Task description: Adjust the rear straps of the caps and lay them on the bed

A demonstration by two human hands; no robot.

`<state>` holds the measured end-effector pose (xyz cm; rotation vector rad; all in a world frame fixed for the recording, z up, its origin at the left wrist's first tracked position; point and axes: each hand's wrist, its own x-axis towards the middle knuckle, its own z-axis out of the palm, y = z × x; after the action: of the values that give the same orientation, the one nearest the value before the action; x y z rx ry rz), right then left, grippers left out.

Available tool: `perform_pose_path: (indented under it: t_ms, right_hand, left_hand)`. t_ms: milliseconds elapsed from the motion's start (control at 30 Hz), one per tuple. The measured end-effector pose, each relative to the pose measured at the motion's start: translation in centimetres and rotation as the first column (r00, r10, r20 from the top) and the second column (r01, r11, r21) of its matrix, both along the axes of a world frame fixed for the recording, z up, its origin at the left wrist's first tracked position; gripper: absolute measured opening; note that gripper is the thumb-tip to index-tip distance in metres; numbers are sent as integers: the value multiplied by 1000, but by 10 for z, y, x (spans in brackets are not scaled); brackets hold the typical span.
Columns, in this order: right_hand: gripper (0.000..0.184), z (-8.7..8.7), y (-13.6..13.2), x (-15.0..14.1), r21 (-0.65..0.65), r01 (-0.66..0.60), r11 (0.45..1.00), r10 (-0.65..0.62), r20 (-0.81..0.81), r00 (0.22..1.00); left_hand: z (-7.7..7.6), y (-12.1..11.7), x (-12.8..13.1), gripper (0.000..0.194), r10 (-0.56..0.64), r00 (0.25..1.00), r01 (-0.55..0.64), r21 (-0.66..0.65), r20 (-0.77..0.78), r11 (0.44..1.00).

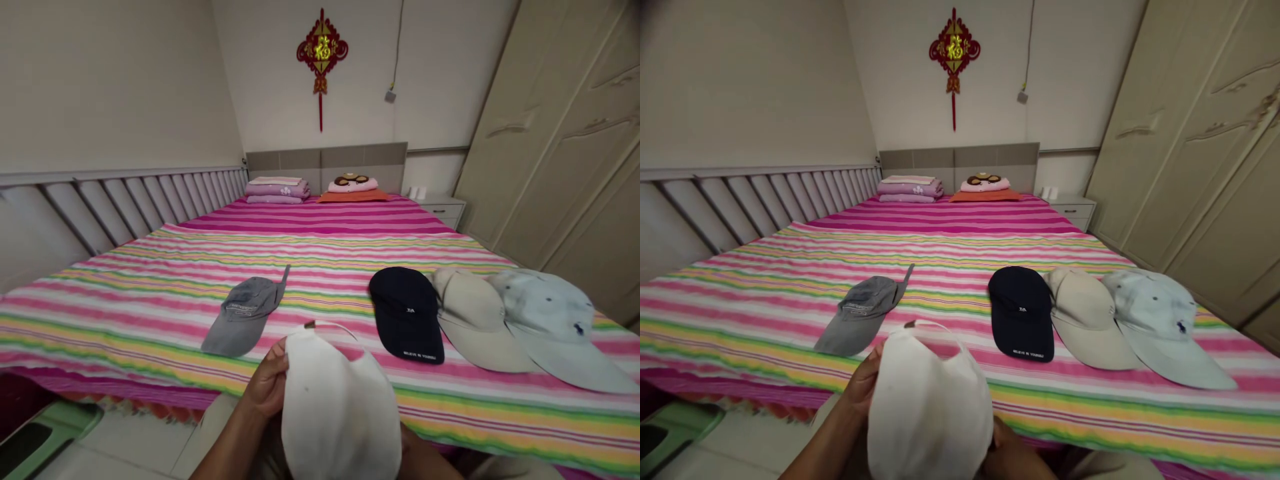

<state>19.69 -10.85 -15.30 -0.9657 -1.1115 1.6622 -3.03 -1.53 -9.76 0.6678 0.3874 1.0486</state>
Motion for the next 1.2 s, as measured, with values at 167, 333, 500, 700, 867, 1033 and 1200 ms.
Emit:
perform_pose_path:
  t_ms: [167,333,500,700,867,1033,1200]
  right_hand:
    - [52,52,8,4,-14,-106,994,90,-422,902]
    - [26,63,26,-6,32,22,999,-14,-245,969]
    - [25,72,25,-13,24,78,997,-76,-84,994]
    - [31,84,18,-11,76,10,997,-11,3,1000]
    - [30,91,15,-14,88,18,996,-23,51,998]
    - [28,93,13,-20,99,66,993,-66,-6,998]
    - [24,92,13,-20,89,103,991,-104,12,994]
  left_hand:
    - [7,-8,8,29,-81,994,84,27,-78,996]
    - [10,-12,4,27,-202,952,213,23,-232,977]
    - [19,-16,4,23,-227,897,264,48,-378,963]
    - [36,-18,12,23,-241,839,306,56,-489,950]
    - [38,-21,20,23,-211,846,236,-13,-490,972]
    - [32,-27,30,21,-175,871,139,-111,-460,984]
    - [23,-31,34,20,-160,895,120,-121,-416,985]
